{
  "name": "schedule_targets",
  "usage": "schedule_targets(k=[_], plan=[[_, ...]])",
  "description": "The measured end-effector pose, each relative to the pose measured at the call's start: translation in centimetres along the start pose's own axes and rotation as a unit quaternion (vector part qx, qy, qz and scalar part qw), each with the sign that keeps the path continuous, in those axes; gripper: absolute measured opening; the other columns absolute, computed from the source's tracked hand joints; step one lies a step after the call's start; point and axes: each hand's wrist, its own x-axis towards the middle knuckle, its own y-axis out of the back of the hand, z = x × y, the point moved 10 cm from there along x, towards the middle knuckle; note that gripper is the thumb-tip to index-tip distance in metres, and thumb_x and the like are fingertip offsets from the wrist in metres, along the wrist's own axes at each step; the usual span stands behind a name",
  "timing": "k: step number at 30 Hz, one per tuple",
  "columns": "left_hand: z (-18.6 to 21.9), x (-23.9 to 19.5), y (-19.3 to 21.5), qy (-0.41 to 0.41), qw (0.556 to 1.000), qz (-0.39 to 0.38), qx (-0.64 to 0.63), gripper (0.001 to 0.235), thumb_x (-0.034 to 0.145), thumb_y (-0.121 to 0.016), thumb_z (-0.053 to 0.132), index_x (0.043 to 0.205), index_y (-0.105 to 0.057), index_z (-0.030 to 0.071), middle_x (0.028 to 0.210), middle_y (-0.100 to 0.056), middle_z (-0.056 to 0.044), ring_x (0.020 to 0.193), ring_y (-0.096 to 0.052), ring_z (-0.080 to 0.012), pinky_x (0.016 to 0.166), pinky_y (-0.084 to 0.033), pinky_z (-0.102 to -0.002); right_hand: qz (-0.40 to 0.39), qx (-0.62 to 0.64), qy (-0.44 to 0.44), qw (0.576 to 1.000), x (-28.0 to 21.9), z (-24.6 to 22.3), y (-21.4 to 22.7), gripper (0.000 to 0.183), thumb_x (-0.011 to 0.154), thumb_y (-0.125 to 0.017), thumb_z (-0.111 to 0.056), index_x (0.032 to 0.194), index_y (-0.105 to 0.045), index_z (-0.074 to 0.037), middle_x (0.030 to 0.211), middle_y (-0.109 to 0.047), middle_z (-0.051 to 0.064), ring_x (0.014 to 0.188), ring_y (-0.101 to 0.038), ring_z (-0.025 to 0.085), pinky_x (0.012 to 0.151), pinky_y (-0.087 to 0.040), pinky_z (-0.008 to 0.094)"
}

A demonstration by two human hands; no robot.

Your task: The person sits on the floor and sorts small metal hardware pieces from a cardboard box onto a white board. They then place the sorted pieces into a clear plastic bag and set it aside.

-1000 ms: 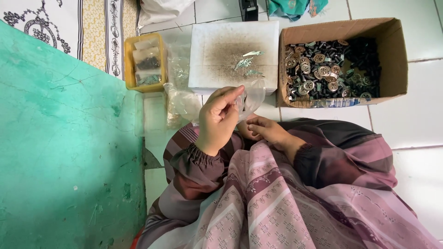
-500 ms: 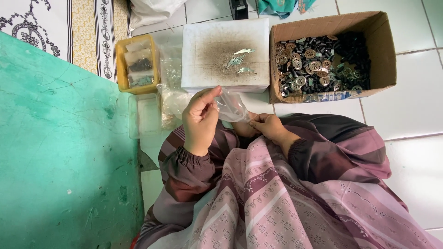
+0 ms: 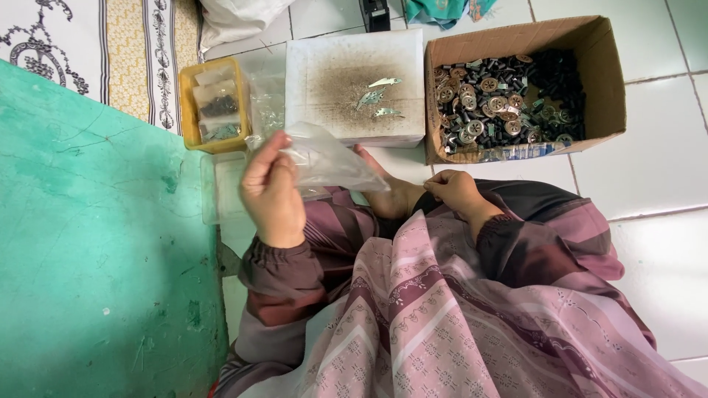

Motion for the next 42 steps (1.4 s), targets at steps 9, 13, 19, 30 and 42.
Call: schedule_targets(k=[9,13,19,30,42], plan=[[-0.4,0.5,3.0,0.011,1.0,-0.004,0.022,0.048,0.089,-0.048,-0.017,0.13,-0.068,-0.001,0.111,-0.068,-0.015,0.075,-0.049,-0.0049,0.062,-0.042,-0.015,0.076,-0.227,0.141,0.961,-0.1,-3.8,8.8,0.037,0.083,-0.079,-0.022,0.118,-0.071,-0.012,0.087,-0.076,0.009,0.095,-0.071,0.036,0.088,-0.056,0.049],[-2.4,-0.2,2.6,0.035,0.999,-0.012,0.029,0.049,0.087,-0.048,-0.018,0.128,-0.068,-0.003,0.11,-0.069,-0.015,0.074,-0.049,-0.0053,0.059,-0.041,-0.015,0.141,-0.307,0.131,0.932,2.0,0.1,14.7,0.017,0.087,-0.076,-0.022,0.101,-0.075,-0.012,0.084,-0.076,0.008,0.091,-0.073,0.036,0.085,-0.057,0.049],[-4.2,-1.0,0.9,0.048,0.997,-0.043,0.036,0.049,0.087,-0.048,-0.019,0.129,-0.069,-0.004,0.111,-0.068,-0.016,0.074,-0.046,-0.0062,0.062,-0.045,-0.019,0.201,-0.379,0.176,0.886,4.0,4.6,15.7,0.016,0.083,-0.076,-0.026,0.098,-0.077,-0.018,0.083,-0.069,0.005,0.089,-0.072,0.03,0.08,-0.061,0.043],[-5.9,-2.3,-2.3,0.069,0.991,-0.099,0.052,0.05,0.086,-0.049,-0.019,0.128,-0.07,-0.003,0.109,-0.067,-0.015,0.075,-0.046,-0.0063,0.066,-0.05,-0.023,0.257,-0.537,0.315,0.74,4.6,4.1,11.2,0.007,0.08,-0.065,-0.018,0.079,-0.072,-0.02,0.08,-0.061,0.0,0.085,-0.066,0.025,0.073,-0.055,0.038],[-5.7,-1.9,-3.0,0.064,0.99,-0.109,0.056,0.049,0.086,-0.049,-0.018,0.127,-0.071,-0.002,0.108,-0.067,-0.014,0.073,-0.049,-0.0071,0.065,-0.05,-0.023,0.068,-0.594,0.162,0.785,6.9,6.4,10.0,0.022,0.08,-0.075,-0.035,0.097,-0.08,-0.022,0.097,-0.071,-0.001,0.102,-0.07,0.024,0.082,-0.062,0.041]])
